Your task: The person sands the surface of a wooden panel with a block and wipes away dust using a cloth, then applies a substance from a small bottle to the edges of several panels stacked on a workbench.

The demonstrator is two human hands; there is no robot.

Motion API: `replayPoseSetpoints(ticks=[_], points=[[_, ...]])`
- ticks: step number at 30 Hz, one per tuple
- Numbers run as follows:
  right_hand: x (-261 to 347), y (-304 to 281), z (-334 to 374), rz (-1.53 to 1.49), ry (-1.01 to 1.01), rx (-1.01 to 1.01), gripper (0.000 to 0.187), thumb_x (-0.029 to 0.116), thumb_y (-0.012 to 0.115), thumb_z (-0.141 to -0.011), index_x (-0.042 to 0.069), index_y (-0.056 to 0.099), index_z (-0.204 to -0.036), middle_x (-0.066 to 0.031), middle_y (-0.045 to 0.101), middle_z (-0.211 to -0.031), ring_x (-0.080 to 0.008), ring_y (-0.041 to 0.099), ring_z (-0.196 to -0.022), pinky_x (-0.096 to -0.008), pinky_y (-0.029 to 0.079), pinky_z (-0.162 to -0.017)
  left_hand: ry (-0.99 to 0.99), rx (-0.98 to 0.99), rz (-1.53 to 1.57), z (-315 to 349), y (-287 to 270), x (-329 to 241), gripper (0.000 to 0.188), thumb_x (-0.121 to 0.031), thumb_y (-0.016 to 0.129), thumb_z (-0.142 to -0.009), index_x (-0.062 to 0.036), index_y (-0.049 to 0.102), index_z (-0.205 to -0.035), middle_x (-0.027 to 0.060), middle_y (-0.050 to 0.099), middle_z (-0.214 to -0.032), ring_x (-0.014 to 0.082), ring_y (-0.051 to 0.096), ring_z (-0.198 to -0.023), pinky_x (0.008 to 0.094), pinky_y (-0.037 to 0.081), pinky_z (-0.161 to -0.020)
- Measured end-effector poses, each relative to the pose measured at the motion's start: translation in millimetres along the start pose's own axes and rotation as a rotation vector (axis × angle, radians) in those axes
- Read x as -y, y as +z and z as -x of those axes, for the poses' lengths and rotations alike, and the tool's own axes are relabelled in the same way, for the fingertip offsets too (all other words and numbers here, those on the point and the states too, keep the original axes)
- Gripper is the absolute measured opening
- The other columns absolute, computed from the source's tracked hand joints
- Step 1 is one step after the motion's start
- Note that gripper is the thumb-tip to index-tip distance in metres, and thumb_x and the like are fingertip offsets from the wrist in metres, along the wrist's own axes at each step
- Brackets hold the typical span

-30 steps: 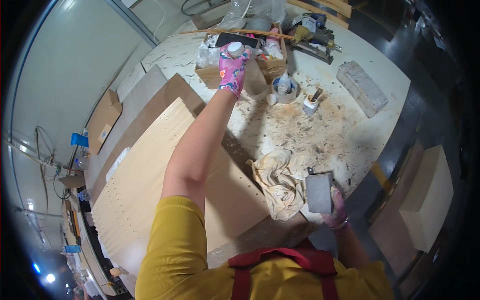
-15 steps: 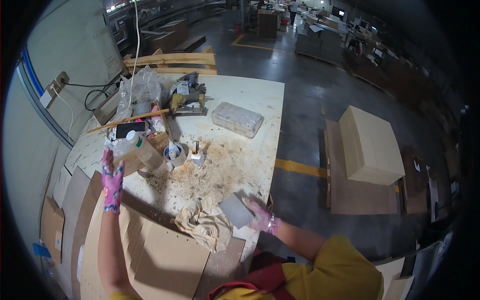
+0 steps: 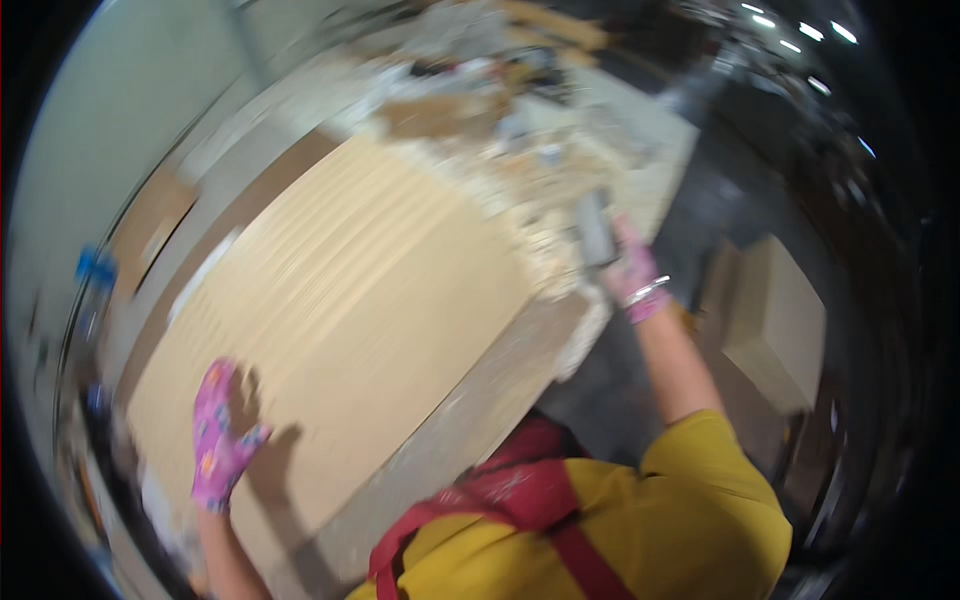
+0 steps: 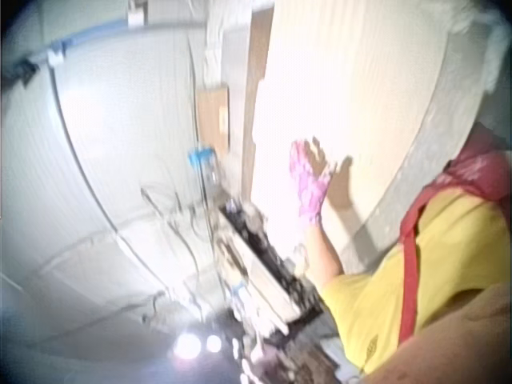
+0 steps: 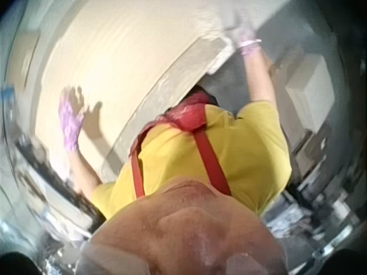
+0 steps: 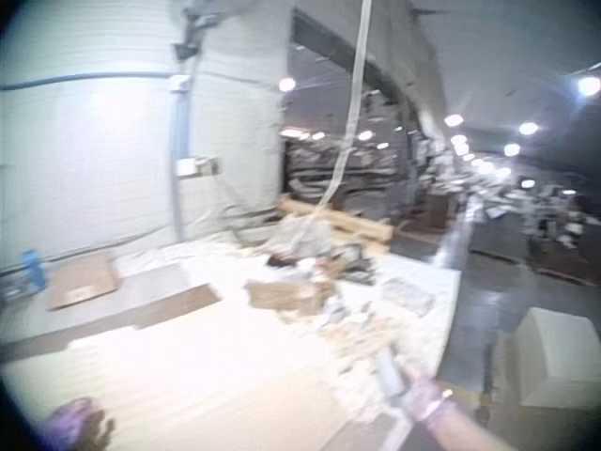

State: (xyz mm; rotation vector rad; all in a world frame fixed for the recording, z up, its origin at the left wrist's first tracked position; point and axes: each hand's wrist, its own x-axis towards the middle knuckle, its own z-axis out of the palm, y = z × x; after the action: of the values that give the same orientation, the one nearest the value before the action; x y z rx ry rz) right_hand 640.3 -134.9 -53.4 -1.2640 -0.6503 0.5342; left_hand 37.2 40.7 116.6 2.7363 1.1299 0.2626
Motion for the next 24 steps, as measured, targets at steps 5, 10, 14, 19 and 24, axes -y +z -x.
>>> replayPoseSetpoints(ticks=[5,10,14,19,24], points=[[132,295,49,0.618,-0.559,0.447,0.048,0.036,0.054,-0.090,0.003,0.053,-0.125,-0.0178,0.059,-0.117,-0.0308,0.056,-0.111,-0.0392,0.044,-0.094,-0.127,0.006,-0.152,66,24,47,0.091,-0.050,0.072,-0.067,-0.0022,0.040,-0.137,0.0188,0.036,-0.143,0.0355,0.031,-0.134,0.0499,0.018,-0.112],[81,499,146,0.607,-0.917,0.985,0.046,0.037,0.061,-0.079,0.018,0.057,-0.120,-0.0169,0.054,-0.119,-0.0328,0.056,-0.108,-0.0427,0.044,-0.093,-0.137,-0.146,-0.244,81,47,53,0.089,-0.059,0.063,-0.071,-0.0014,0.042,-0.135,0.0193,0.040,-0.141,0.0358,0.032,-0.134,0.0514,0.018,-0.112],[26,501,87,0.756,-1.008,1.054,0.036,0.032,0.062,-0.075,0.015,0.062,-0.107,-0.0122,0.059,-0.109,-0.0320,0.057,-0.105,-0.0432,0.045,-0.090,-0.136,-0.222,-0.230,88,54,62,0.081,-0.060,0.055,-0.078,-0.0012,0.045,-0.133,0.0187,0.043,-0.139,0.0357,0.034,-0.133,0.0516,0.020,-0.112],[43,359,-101,1.357,-0.721,0.339,0.044,0.039,0.055,-0.085,0.015,0.058,-0.122,-0.0134,0.060,-0.118,-0.0312,0.056,-0.110,-0.0404,0.045,-0.095,-0.176,-0.258,-0.194,82,51,60,0.071,-0.051,0.056,-0.079,-0.0025,0.049,-0.130,0.0173,0.045,-0.138,0.0351,0.035,-0.133,0.0511,0.022,-0.111],[44,460,-41,1.035,-1.018,0.857,0.044,0.044,0.053,-0.087,0.017,0.059,-0.121,-0.0116,0.060,-0.119,-0.0289,0.055,-0.114,-0.0368,0.045,-0.096,-0.210,-0.207,-0.228,80,52,61,0.066,-0.051,0.052,-0.083,-0.0027,0.050,-0.128,0.0178,0.047,-0.136,0.0356,0.038,-0.131,0.0517,0.024,-0.110]])
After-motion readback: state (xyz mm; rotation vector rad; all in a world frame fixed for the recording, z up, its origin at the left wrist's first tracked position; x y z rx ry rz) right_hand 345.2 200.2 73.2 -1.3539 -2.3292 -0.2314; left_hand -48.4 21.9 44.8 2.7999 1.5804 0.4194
